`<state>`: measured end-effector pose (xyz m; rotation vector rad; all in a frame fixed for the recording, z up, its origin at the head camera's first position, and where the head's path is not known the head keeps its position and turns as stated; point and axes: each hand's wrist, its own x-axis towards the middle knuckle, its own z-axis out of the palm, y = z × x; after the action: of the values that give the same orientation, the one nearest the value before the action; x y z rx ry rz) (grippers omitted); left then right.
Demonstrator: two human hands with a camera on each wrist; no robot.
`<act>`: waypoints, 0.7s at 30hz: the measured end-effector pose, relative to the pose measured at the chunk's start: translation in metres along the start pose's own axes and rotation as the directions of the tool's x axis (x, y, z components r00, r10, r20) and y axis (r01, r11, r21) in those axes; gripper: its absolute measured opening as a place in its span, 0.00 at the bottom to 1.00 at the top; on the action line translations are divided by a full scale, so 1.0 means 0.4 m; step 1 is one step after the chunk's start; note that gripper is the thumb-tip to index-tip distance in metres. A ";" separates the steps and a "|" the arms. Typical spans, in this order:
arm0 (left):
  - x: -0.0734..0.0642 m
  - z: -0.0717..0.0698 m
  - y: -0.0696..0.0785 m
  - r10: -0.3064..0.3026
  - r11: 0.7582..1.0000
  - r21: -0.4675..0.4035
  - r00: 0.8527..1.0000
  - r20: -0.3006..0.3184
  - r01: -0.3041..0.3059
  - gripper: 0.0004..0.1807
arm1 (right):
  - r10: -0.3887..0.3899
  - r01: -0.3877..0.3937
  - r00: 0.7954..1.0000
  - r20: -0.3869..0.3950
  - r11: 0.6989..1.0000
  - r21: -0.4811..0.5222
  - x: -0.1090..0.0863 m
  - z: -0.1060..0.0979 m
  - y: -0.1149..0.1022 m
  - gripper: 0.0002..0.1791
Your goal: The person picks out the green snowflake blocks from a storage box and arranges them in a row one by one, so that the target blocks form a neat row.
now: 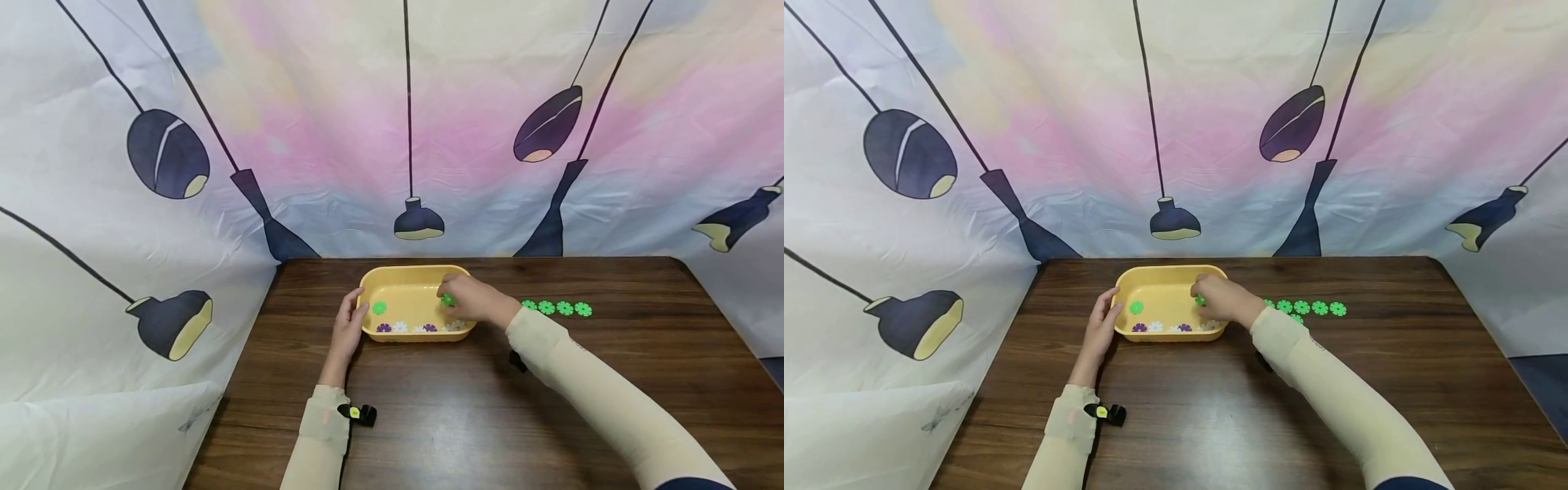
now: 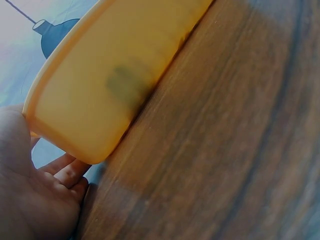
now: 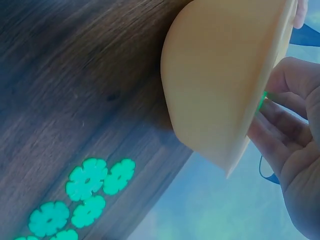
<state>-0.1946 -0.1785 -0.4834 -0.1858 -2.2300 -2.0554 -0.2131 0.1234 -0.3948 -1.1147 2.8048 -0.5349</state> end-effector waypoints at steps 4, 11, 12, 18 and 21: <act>0.002 -0.003 -0.012 -0.004 1.000 0.017 1.000 0.002 0.004 0.25 | 0.019 -0.019 1.000 0.009 1.000 0.011 -0.014 -0.003 0.000 0.15; 0.001 -0.004 -0.011 0.005 1.000 0.020 1.000 0.015 -0.005 0.25 | -0.004 0.004 1.000 -0.012 1.000 0.028 -0.033 -0.009 0.010 0.17; 0.001 -0.004 -0.010 0.008 1.000 0.019 1.000 0.017 -0.008 0.25 | -0.009 0.010 1.000 -0.017 1.000 0.028 -0.035 -0.011 0.012 0.17; 0.002 -0.004 -0.012 0.013 1.000 0.020 1.000 0.015 -0.013 0.25 | -0.020 0.021 0.999 -0.046 0.999 0.025 -0.055 -0.018 0.027 0.17; 0.003 -0.004 -0.013 0.014 1.000 0.024 1.000 0.011 -0.014 0.25 | -0.011 0.012 0.999 -0.049 1.000 0.021 -0.064 -0.022 0.033 0.17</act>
<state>-0.1968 -0.1807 -0.4884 -0.2105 -2.2524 -2.0239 -0.2046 0.1524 -0.3927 -1.1295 2.8285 -0.5996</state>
